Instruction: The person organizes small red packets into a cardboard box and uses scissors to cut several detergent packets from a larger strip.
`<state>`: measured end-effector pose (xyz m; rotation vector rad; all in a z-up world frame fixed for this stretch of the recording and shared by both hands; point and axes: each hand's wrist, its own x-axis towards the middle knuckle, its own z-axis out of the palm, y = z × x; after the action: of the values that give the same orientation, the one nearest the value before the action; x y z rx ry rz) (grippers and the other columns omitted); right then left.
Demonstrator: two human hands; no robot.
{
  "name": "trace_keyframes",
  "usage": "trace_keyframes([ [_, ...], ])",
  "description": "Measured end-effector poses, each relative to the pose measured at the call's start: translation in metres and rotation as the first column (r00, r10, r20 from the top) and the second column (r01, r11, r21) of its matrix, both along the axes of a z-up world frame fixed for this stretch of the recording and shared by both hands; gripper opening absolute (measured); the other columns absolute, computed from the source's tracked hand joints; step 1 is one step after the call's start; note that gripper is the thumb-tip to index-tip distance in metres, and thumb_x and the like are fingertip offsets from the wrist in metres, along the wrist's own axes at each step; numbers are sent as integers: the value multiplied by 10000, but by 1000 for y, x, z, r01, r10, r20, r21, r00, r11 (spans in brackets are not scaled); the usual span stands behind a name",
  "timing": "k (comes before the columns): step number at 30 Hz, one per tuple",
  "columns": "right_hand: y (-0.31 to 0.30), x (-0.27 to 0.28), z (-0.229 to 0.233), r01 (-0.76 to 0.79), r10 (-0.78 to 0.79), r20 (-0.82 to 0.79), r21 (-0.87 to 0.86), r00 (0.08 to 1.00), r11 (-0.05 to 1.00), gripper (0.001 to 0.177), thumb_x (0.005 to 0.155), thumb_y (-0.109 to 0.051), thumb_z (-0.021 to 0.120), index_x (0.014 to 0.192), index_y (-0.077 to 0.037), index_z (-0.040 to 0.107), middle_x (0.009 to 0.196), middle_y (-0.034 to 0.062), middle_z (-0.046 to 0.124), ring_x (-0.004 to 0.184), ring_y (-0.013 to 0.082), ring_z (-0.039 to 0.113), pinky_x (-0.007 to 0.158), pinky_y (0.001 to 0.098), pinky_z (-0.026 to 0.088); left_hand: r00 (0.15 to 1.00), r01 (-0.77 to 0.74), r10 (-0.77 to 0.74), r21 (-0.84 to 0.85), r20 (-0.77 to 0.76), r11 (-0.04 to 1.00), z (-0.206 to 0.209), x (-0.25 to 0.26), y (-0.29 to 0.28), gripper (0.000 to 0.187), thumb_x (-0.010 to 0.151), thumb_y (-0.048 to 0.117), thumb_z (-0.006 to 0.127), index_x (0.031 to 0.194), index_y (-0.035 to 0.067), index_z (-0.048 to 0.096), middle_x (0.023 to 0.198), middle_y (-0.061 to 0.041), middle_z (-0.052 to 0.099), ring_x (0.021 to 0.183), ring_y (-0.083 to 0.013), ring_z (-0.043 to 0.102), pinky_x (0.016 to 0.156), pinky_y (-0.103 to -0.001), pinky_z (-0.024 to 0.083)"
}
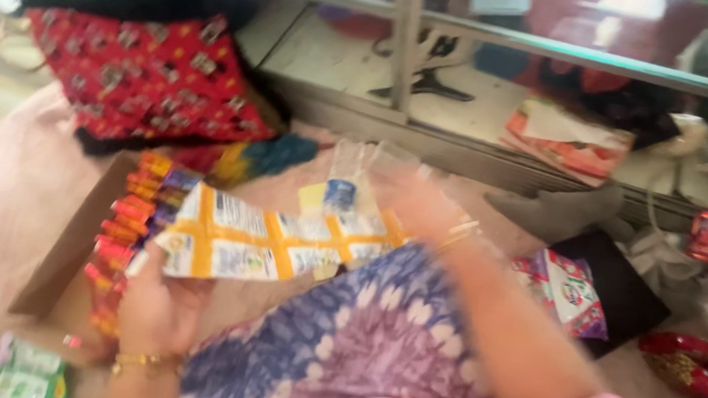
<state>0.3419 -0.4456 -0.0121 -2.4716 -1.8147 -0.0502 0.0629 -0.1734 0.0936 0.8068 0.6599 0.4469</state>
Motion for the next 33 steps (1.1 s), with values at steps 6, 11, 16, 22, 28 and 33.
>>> trace_keyframes([
  [6, -243, 66, -95, 493, -796, -103, -736, 596, 464, 750, 682, -401, 963, 1333, -204, 647, 1338, 95, 645, 1242, 280, 625, 1066, 428, 492, 980, -56, 48, 34, 193, 998, 2, -13, 21, 439, 1090, 323, 361, 1405, 70, 535, 1372, -74, 641, 1232, -247, 631, 1035, -460, 510],
  [11, -270, 55, -110, 585, -777, -98, -601, 622, 544, 469, 763, -205, 790, 1208, -164, 646, 1103, 152, 771, 1033, 342, 763, 920, 446, 596, 976, -79, 78, -1, 206, 997, -50, -10, 30, 440, 1102, 361, 382, 1352, 41, 551, 1323, -114, 652, 1166, -279, 649, 974, -474, 538],
  [16, -212, 49, -11, 681, -702, 49, -297, 711, 669, 224, 842, -115, 619, 1006, -114, 771, 1034, 173, 759, 1013, 362, 729, 893, 471, 571, 962, -100, 109, -49, 250, 994, -84, -23, 47, 444, 1095, 374, 418, 1354, 42, 557, 1299, -121, 667, 1143, -294, 656, 943, -488, 530],
  [22, -111, 6, 157, 455, -471, 90, 156, 878, 877, 118, 794, -106, 657, 882, -90, 735, 871, 149, 704, 924, 340, 704, 840, 465, 549, 958, -101, 138, -152, 252, 983, -88, -26, 59, 452, 1059, 379, 418, 1335, 49, 555, 1276, -100, 686, 1143, -284, 678, 960, -495, 548],
  [28, -32, -6, 256, 408, -385, -163, 542, 909, 735, 109, 868, -95, 680, 961, -74, 735, 909, 125, 714, 914, 291, 711, 812, 421, 554, 928, -149, 169, -84, 331, 985, -89, -24, 63, 389, 1077, 294, 470, 1321, 4, 558, 1276, -138, 675, 1144, -294, 664, 956, -474, 552],
  [33, 29, 6, 285, 381, -255, -287, 759, 923, 527, 106, 930, -86, 700, 1027, -62, 734, 940, 104, 723, 905, 249, 717, 790, 384, 557, 899, -304, 279, 24, 338, 952, -79, -33, 69, 364, 1067, 227, 509, 1322, -25, 570, 1296, -130, 671, 1160, -237, 666, 985, -383, 548],
])
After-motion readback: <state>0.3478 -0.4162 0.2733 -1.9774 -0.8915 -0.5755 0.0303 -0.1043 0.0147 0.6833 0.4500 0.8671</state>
